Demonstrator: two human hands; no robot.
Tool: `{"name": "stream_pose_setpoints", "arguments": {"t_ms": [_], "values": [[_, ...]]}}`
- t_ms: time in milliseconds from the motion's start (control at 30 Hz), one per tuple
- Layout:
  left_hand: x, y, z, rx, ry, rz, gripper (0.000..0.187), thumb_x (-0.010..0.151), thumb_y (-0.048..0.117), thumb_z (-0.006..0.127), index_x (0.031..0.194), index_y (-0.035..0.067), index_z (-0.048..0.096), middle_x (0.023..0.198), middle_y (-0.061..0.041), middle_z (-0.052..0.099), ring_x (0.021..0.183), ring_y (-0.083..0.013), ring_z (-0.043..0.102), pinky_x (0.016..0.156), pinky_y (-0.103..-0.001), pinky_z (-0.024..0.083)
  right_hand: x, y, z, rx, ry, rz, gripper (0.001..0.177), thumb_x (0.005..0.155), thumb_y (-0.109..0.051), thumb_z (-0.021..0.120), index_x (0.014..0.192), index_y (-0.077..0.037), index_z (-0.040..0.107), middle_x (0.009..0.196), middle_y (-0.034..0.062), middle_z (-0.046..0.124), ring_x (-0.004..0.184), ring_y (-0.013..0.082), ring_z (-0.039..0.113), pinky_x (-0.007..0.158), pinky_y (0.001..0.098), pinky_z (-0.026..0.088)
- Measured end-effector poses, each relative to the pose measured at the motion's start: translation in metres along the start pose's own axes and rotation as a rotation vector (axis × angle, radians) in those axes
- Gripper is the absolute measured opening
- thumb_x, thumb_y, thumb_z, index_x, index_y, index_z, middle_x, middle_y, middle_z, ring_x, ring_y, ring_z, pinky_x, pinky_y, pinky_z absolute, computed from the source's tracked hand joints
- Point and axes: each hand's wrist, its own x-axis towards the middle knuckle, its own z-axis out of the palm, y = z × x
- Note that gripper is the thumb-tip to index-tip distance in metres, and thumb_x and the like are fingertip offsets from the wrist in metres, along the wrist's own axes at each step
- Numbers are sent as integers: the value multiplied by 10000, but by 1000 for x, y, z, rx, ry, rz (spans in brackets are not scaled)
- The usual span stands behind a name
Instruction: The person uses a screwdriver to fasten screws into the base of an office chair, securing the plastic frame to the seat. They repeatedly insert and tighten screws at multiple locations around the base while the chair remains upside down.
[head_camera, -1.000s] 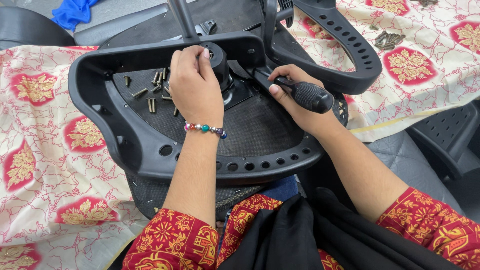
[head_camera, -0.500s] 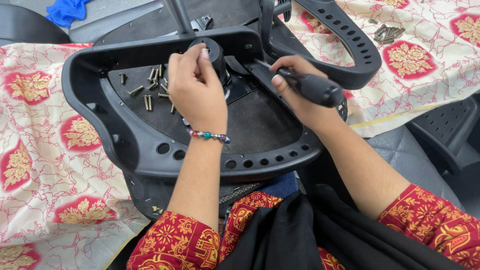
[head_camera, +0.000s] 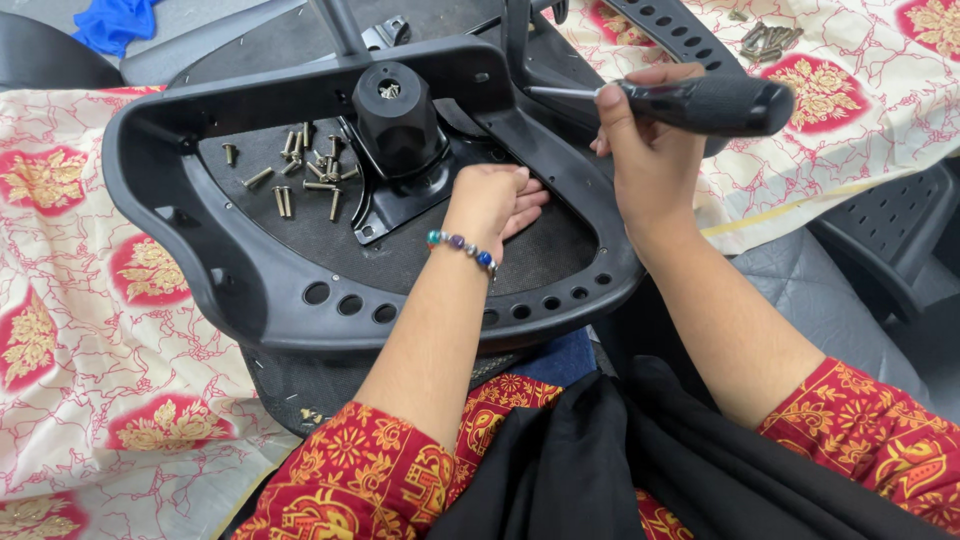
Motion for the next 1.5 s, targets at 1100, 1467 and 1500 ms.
{"name": "stream_pose_setpoints", "arguments": {"t_ms": [1100,1467,1500], "values": [[43,9,15,52,57,91,288,704,-5,884,809,-28,617,825,-152,741,696,-221,758,647,-309,674,31,1,1,-303,-218,-223,348,1226,-336,558,1241,1,473,963,75,654,872,137,733,774,252,603],[37,13,19,3,78,104,258,712,-35,850,794,-50,605,830,-200,753,733,-261,787,676,-343,687,24,-2,-6,-232,-72,-273,310,1247,-333,506,1244,-27,459,948,64,616,810,127,678,732,231,553],[36,14,19,8,84,105,253,719,-34,849,807,-57,612,839,-202,753,739,-263,785,679,-342,687,23,-4,-6,-206,-53,-262,313,1243,-340,503,1240,-30,457,939,62,609,792,127,667,717,231,544]]}}
